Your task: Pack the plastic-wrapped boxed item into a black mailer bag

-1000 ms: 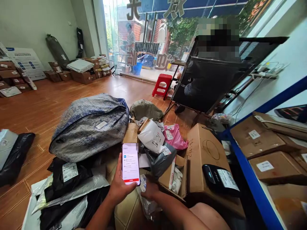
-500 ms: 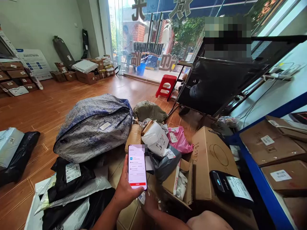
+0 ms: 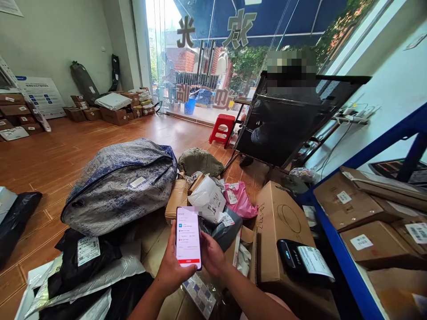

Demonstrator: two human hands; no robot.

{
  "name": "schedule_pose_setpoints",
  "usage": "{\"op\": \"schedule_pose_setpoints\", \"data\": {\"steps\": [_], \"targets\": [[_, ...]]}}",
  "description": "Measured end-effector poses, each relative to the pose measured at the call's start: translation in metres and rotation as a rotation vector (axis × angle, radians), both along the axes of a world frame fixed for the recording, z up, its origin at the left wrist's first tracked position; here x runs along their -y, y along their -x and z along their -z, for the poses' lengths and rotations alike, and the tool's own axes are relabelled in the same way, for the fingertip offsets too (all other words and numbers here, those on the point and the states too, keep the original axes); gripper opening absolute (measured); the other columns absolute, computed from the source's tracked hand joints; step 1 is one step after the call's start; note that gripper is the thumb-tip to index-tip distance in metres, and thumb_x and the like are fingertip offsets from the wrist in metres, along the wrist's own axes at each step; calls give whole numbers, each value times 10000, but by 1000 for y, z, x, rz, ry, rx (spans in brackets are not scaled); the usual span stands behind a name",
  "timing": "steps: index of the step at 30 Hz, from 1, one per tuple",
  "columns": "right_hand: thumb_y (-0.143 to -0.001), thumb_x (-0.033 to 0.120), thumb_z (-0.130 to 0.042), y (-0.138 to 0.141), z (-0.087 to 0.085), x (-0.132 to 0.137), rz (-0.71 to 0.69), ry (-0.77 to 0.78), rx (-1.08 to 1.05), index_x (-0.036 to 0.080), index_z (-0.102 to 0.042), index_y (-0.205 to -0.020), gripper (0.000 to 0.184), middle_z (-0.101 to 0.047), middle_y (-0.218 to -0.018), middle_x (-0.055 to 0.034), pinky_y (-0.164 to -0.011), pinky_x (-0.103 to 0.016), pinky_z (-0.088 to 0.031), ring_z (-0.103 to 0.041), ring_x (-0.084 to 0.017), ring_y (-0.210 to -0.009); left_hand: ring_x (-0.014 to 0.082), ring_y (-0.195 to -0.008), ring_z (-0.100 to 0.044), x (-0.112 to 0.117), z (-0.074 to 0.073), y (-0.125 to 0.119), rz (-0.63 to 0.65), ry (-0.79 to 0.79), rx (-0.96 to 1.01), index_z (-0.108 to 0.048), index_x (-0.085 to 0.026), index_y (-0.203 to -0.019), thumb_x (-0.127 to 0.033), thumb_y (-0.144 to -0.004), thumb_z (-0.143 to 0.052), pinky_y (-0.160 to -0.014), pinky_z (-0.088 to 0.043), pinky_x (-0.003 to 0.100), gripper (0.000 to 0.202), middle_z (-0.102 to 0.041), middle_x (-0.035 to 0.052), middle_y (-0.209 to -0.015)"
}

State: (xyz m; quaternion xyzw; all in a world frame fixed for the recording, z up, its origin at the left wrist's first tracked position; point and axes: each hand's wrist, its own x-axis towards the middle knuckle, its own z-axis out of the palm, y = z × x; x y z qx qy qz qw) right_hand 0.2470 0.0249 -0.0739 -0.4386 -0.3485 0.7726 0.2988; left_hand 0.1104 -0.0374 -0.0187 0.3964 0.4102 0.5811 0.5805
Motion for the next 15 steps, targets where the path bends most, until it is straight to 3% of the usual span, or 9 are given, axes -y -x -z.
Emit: {"op": "schedule_pose_setpoints", "data": {"steps": [3,7,15], "targets": [[-829,586,-416,-3,-23,7,10,29,-282,199,-608,-1110,516,-724,-967,-83,-858,-410,-492,-667,-261,-951,340,-1339,-404,-1,1,-3,-5,-9,5,9,-216,-1510,-225,-560,-816,-1069,-383,477,1258,-318,193,-1517],[-789,541,-503,-3,-40,15,3,44,-418,191,-634,-1121,500,-720,-1036,-86,-915,-429,-472,-640,-275,-1032,340,-1333,-413,-3,3,-8,-27,42,-69,31,-260,-1512,-258,-584,-815,-1057,-394,488,1256,-330,175,-1512],[-843,469,-525,-10,-34,16,73,50,-516,197,-610,-1208,463,-700,-1130,-80,-974,-442,-449,-605,-271,-1124,333,-1338,-406,-12,10,-19,-5,41,-140,31,-246,-1510,-289,-607,-805,-1064,-388,484,1232,-293,188,-1523]]}}
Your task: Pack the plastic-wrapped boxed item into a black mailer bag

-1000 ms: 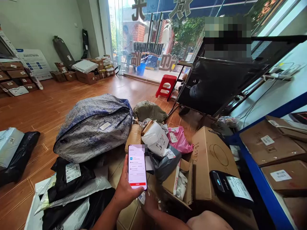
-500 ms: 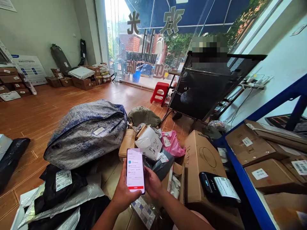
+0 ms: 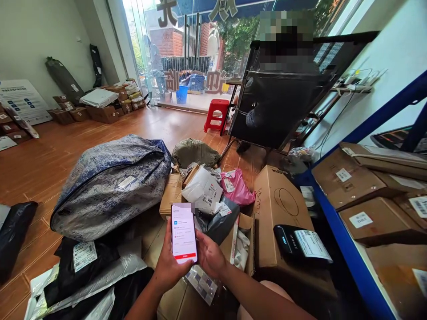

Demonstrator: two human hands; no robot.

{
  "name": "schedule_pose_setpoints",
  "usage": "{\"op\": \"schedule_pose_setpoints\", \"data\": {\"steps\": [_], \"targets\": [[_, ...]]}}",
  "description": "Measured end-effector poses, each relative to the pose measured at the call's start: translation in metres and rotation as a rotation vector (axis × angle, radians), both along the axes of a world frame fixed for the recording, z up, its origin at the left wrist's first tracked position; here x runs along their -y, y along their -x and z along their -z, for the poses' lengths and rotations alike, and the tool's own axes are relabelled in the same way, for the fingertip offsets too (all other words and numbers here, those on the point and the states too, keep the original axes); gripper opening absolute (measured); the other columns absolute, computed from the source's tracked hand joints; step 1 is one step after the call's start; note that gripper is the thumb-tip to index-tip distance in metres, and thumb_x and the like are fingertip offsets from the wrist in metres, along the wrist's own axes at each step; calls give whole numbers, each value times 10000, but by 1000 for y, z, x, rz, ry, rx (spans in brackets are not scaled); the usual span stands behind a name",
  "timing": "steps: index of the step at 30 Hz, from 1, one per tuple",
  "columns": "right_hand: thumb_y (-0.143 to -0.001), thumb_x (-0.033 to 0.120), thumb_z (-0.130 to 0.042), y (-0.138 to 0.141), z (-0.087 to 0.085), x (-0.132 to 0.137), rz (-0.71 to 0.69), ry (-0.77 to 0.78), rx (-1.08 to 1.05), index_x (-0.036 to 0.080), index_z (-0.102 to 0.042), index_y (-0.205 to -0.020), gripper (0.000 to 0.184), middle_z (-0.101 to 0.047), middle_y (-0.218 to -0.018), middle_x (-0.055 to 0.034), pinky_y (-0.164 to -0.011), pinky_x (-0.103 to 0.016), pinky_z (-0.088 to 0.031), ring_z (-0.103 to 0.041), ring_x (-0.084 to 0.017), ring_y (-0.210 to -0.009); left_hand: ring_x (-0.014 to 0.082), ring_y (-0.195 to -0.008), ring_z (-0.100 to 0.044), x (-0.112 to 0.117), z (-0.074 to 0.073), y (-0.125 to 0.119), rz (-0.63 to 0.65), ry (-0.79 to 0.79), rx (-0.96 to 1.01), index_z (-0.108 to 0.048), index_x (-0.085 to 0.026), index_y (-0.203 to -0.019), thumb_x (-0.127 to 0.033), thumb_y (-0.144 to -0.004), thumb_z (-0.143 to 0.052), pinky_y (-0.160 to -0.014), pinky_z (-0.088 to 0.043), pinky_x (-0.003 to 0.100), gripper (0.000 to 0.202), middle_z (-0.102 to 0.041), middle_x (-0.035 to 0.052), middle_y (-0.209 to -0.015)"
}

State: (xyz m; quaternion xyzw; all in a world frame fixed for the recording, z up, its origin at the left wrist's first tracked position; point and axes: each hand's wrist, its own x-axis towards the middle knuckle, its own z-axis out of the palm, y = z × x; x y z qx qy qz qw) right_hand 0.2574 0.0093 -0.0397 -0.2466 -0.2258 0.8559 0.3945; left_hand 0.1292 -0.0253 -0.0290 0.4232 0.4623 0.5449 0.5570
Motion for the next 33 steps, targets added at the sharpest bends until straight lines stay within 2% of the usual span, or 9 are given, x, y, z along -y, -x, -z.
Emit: {"op": "schedule_pose_setpoints", "data": {"steps": [4,8,13,15,18,20,22,33], "targets": [[-817,476,-584,-3,-5,-1,97,-19,18,226,-576,-1249,500,-671,-1204,-57,-1016,-417,-418,-556,-264,-1193,341,-1355,-376,-3,1,-7,2,-14,-54,-11,-245,-1508,-330,-589,-819,-1082,-363,478,1227,-292,183,-1523],[-828,439,-586,-9,-6,-1,108,-18,23,245,-545,-1280,493,-644,-1247,-51,-1003,-409,-431,-549,-260,-1198,337,-1364,-362,-7,3,-13,-31,-43,-78,-73,-259,-1502,-388,-591,-818,-1082,-360,461,1184,-302,166,-1521],[-832,413,-559,-18,-1,0,51,-24,81,280,-500,-1299,488,-652,-1210,-48,-829,-426,-534,-626,-258,-1051,323,-1300,-441,-14,8,-11,-99,-31,-62,-266,-249,-1435,-387,-660,-778,-1038,-408,428,939,-436,142,-1433],[-775,314,-572,-20,-1,1,18,-31,108,290,-476,-1307,541,-658,-1188,-41,-732,-393,-560,-656,-245,-958,312,-1258,-479,-17,9,-10,-113,-26,-25,-329,-246,-1385,-385,-678,-766,-1008,-430,416,844,-474,134,-1392],[-599,105,-546,-23,-1,2,-25,-72,118,296,-439,-1320,754,-658,-1178,-25,-666,-320,-556,-669,-211,-866,309,-1239,-486,-20,9,-11,-135,-40,18,-367,-245,-1350,-379,-656,-779,-990,-431,409,819,-500,126,-1358],[-501,28,-522,-24,0,2,-56,-119,130,302,-411,-1329,880,-651,-1190,-22,-634,-281,-542,-668,-196,-834,310,-1233,-486,-19,9,-12,-132,-52,66,-384,-247,-1345,-376,-651,-776,-980,-430,410,808,-503,121,-1355],[-460,-5,-516,-25,1,2,-80,-158,144,304,-389,-1336,938,-646,-1194,-30,-599,-256,-525,-668,-189,-808,309,-1212,-499,-19,8,-12,-119,-61,126,-407,-251,-1336,-372,-667,-755,-959,-438,409,764,-503,117,-1356],[-464,8,-503,-24,1,5,-90,-205,159,289,-430,-1276,863,-619,-1214,-32,-576,-258,-527,-659,-161,-738,299,-1109,-557,-17,6,-4,-103,-72,176,-480,-257,-1290,-321,-682,-717,-897,-458,409,656,-548,106,-1303]]}}
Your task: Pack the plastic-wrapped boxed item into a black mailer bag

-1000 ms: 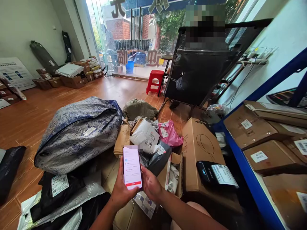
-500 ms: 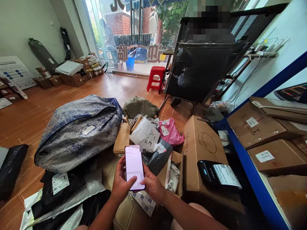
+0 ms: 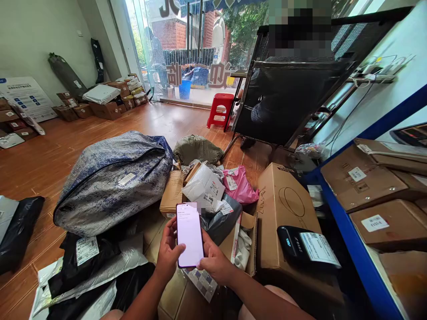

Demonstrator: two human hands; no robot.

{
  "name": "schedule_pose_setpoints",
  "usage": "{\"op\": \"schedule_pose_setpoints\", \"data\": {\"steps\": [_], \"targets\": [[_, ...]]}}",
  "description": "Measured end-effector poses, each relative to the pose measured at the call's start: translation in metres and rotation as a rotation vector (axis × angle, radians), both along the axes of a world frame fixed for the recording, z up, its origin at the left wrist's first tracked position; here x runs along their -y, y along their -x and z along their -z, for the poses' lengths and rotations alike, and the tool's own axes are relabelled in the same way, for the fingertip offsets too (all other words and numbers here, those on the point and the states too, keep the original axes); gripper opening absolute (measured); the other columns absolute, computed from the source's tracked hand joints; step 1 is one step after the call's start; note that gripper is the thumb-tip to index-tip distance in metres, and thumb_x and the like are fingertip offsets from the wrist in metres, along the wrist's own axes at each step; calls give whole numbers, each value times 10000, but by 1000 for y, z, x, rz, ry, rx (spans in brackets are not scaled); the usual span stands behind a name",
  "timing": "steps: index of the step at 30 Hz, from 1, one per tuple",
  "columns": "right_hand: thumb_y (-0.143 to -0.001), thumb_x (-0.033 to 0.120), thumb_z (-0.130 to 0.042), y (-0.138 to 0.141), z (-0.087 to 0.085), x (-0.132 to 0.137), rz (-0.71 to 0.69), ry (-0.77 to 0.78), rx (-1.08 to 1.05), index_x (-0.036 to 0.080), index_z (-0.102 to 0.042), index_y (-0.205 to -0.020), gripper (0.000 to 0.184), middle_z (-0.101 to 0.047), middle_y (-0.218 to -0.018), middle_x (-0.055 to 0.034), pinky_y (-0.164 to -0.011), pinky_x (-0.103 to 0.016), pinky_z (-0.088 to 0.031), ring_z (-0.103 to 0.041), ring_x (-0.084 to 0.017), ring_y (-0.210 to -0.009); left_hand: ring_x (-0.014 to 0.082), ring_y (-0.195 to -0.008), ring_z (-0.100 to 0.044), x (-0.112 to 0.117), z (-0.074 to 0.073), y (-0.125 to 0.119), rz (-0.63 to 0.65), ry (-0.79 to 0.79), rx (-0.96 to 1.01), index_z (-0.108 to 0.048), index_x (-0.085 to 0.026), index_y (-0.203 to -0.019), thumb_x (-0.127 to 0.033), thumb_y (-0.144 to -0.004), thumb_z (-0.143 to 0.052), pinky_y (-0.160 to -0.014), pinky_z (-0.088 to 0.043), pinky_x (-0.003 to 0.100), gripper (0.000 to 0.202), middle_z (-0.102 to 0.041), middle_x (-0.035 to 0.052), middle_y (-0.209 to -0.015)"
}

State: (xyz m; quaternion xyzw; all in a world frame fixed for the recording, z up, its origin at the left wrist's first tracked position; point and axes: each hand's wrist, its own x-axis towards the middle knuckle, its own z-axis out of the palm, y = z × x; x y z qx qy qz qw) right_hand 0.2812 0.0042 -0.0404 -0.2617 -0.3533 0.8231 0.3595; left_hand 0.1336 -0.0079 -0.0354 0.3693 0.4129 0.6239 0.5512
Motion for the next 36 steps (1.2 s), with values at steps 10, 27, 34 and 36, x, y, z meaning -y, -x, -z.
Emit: {"op": "schedule_pose_setpoints", "data": {"steps": [10,27,34,36], "targets": [[-447,1,-511,4,-1,2,-40,-3,6,306,-348,-1350,967,-563,-1295,-46,-573,-266,-538,-653,-182,-805,250,-1003,-596,-1,11,8,-74,30,15,-504,-241,-1206,-254,-697,-703,-867,-465,388,547,-604,89,-1183],[-457,15,-512,8,1,4,-90,-25,-1,298,-356,-1359,958,-576,-1275,-52,-594,-266,-523,-653,-191,-828,218,-933,-631,-1,9,11,-168,136,60,-523,-227,-1068,-281,-736,-699,-798,-486,339,379,-646,47,-1022],[-446,1,-518,9,9,5,-59,-1,-10,287,-348,-1338,952,-603,-1253,-53,-575,-258,-517,-657,-187,-797,229,-1034,-599,2,4,5,-116,110,49,-461,-248,-1158,-44,-543,-567,-848,-482,341,657,-626,41,-1106],[-445,-2,-517,9,8,5,-39,1,-15,289,-346,-1340,956,-612,-1243,-47,-570,-253,-509,-657,-191,-806,245,-1093,-575,4,0,2,-58,87,64,-423,-264,-1213,-26,-491,-510,-853,-482,344,765,-604,44,-1170]]}}
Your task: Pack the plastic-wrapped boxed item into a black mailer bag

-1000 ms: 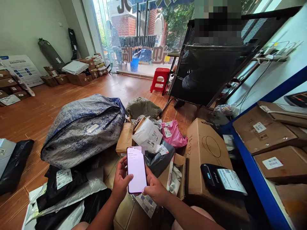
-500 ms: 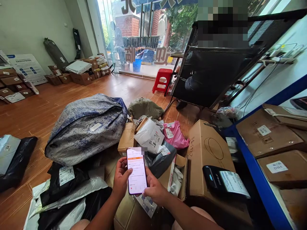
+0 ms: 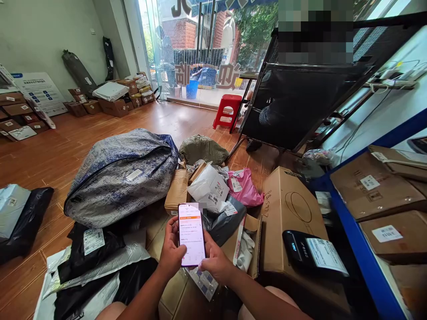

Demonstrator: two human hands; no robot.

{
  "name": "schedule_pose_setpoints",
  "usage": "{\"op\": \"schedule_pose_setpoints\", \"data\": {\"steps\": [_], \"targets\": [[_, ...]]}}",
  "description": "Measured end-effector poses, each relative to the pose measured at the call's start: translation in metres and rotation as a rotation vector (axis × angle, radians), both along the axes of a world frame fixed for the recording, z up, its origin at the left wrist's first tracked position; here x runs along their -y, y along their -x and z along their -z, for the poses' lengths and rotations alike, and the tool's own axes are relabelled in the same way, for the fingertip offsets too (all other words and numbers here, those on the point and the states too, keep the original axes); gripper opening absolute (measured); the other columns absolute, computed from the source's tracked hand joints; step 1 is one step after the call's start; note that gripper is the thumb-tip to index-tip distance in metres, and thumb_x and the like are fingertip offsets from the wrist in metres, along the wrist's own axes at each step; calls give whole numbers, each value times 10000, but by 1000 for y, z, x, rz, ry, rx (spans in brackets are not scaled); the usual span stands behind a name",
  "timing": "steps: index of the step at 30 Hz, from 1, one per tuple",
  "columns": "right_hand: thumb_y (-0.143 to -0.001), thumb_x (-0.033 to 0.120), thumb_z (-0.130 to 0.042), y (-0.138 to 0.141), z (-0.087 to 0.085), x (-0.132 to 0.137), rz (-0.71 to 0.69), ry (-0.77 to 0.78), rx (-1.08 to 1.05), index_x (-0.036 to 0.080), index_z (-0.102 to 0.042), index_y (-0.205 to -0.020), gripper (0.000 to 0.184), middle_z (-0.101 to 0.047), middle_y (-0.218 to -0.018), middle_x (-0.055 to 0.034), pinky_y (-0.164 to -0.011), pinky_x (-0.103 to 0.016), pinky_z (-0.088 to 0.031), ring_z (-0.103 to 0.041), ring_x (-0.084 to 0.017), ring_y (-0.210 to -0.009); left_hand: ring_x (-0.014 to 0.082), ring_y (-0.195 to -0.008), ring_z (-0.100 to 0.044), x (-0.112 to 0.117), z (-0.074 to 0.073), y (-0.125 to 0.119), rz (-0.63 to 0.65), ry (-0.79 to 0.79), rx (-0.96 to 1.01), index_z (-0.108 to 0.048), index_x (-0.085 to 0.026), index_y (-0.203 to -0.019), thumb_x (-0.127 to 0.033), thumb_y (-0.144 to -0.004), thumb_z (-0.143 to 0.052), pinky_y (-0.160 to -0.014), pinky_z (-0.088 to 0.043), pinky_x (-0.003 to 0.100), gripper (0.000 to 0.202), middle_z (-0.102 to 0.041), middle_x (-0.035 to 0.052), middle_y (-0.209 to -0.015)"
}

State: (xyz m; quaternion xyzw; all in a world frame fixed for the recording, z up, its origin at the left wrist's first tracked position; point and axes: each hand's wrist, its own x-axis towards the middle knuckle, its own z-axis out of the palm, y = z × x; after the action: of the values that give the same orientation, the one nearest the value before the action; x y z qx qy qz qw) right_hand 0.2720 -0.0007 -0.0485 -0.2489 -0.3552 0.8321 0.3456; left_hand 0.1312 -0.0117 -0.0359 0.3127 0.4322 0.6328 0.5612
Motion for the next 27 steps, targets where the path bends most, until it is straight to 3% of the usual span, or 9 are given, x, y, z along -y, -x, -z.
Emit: {"op": "schedule_pose_setpoints", "data": {"steps": [13,23,27], "targets": [[-461,5,-527,-1,-8,-1,0,1,41,292,-342,-1332,936,-629,-1200,-36,-586,-262,-496,-660,-192,-806,274,-1048,-594,-1,-1,3,15,-6,11,-452,-248,-1193,-92,-546,-608,-860,-469,397,684,-630,63,-1105],[-534,80,-658,-1,-12,0,2,-78,107,282,-326,-1310,868,-641,-1132,-49,-650,-312,-501,-657,-201,-810,266,-1024,-604,1,1,6,49,-38,32,-449,-251,-1198,-162,-600,-660,-857,-462,388,641,-641,63,-1103],[-580,112,-715,1,-8,0,124,-246,191,278,-243,-1365,931,-564,-1285,-94,-886,-412,-483,-606,-253,-1076,268,-1024,-604,-1,6,7,34,-46,40,-461,-239,-1186,-185,-610,-667,-866,-455,394,614,-645,71,-1091]]}}
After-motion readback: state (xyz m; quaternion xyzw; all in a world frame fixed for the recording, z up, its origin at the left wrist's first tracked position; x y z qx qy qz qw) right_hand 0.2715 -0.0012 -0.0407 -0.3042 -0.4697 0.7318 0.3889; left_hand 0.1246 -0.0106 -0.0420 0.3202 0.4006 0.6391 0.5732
